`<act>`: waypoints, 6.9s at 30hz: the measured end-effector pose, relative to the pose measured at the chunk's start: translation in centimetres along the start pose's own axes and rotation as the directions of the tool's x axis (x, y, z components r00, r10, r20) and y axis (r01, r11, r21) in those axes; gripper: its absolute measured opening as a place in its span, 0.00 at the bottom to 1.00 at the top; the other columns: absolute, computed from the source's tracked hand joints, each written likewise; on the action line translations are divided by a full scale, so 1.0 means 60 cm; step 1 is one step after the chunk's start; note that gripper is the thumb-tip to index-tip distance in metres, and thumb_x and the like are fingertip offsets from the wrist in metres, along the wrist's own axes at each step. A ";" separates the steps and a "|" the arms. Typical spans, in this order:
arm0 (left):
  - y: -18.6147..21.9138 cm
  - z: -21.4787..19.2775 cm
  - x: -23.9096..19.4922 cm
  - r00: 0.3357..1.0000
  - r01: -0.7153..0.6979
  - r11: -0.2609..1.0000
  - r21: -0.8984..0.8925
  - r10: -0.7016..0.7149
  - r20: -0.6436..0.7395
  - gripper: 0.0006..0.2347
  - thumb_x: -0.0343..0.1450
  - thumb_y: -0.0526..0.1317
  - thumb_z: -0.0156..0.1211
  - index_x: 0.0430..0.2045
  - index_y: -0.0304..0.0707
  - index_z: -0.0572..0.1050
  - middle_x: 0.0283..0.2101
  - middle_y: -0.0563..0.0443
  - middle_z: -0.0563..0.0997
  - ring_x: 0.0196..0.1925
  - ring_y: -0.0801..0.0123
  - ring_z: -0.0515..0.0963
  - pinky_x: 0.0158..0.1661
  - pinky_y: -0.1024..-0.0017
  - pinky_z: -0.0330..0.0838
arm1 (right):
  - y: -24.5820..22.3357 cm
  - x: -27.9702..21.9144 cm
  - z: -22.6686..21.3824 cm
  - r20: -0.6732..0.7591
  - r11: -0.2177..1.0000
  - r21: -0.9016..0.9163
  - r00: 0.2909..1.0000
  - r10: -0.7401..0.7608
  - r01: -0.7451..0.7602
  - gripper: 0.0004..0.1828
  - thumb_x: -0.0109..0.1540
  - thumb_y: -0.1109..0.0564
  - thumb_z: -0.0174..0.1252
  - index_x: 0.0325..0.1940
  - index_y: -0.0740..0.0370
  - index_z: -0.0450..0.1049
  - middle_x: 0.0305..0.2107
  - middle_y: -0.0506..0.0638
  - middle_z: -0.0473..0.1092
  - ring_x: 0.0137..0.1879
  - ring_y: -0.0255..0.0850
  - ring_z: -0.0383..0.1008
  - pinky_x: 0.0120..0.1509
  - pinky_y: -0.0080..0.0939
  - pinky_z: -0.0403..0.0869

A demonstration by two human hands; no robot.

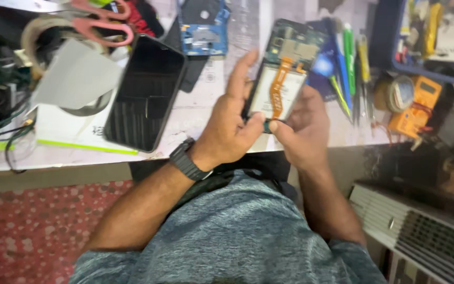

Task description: The person handles a disassembled Samsung smartphone, repeatedly adjusting the battery and ribbon cables. They use a metal spudger to pry and align internal components, then reseat the orange ribbon cable into its connector. The phone remains open on the workbench throughout.

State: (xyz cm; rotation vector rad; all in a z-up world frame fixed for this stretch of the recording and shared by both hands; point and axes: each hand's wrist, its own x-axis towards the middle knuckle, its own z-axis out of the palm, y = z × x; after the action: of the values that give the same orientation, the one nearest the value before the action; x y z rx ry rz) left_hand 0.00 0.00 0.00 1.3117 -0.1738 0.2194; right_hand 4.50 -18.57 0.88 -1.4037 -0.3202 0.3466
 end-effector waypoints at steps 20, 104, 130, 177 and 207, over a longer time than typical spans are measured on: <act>-0.001 -0.003 0.003 0.990 0.130 0.979 -0.156 -0.138 -0.042 0.23 0.74 0.27 0.52 0.66 0.28 0.61 0.40 0.48 0.84 0.38 0.79 0.81 0.39 0.78 0.76 | -0.023 -0.014 -0.011 0.099 0.994 -0.061 0.990 0.097 -0.091 0.31 0.64 0.67 0.63 0.69 0.71 0.60 0.57 0.57 0.70 0.63 0.42 0.73 0.72 0.43 0.72; -0.022 0.006 -0.004 0.997 0.025 0.982 -0.185 -0.039 -0.072 0.16 0.80 0.26 0.55 0.63 0.29 0.62 0.42 0.53 0.80 0.40 0.85 0.74 0.42 0.85 0.69 | -0.103 -0.013 -0.017 0.197 0.534 -0.798 0.958 -0.207 0.280 0.22 0.66 0.67 0.72 0.61 0.64 0.71 0.46 0.53 0.72 0.43 0.38 0.73 0.51 0.39 0.73; -0.024 0.014 -0.005 0.974 0.021 1.000 0.019 -0.017 -0.224 0.18 0.77 0.26 0.58 0.61 0.28 0.62 0.44 0.50 0.81 0.45 0.81 0.80 0.44 0.82 0.76 | -0.092 -0.004 0.026 0.110 0.561 -0.813 0.987 -0.114 0.155 0.20 0.59 0.67 0.71 0.53 0.64 0.74 0.38 0.50 0.74 0.43 0.36 0.74 0.49 0.35 0.73; -0.009 0.005 0.001 0.974 -0.162 0.929 0.334 0.205 -0.098 0.12 0.68 0.27 0.70 0.40 0.40 0.76 0.71 0.43 0.61 0.73 0.53 0.66 0.72 0.60 0.64 | -0.042 -0.003 0.016 -0.204 0.996 0.070 0.978 -0.045 0.061 0.13 0.68 0.66 0.62 0.54 0.78 0.72 0.46 0.63 0.75 0.48 0.47 0.81 0.51 0.49 0.85; -0.013 0.001 0.004 0.977 -0.137 0.963 0.233 0.170 -0.130 0.09 0.69 0.24 0.67 0.35 0.36 0.75 0.68 0.47 0.62 0.64 0.62 0.74 0.60 0.70 0.76 | -0.033 0.006 0.028 -0.193 0.992 0.103 0.980 -0.055 0.076 0.18 0.69 0.67 0.61 0.61 0.76 0.67 0.50 0.64 0.74 0.49 0.48 0.81 0.49 0.48 0.85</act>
State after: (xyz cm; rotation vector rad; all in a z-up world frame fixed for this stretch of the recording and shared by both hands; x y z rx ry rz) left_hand 0.44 -0.25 -0.63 1.5001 -0.1267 0.4795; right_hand 4.24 -17.20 3.08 -1.3030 -0.1874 0.1710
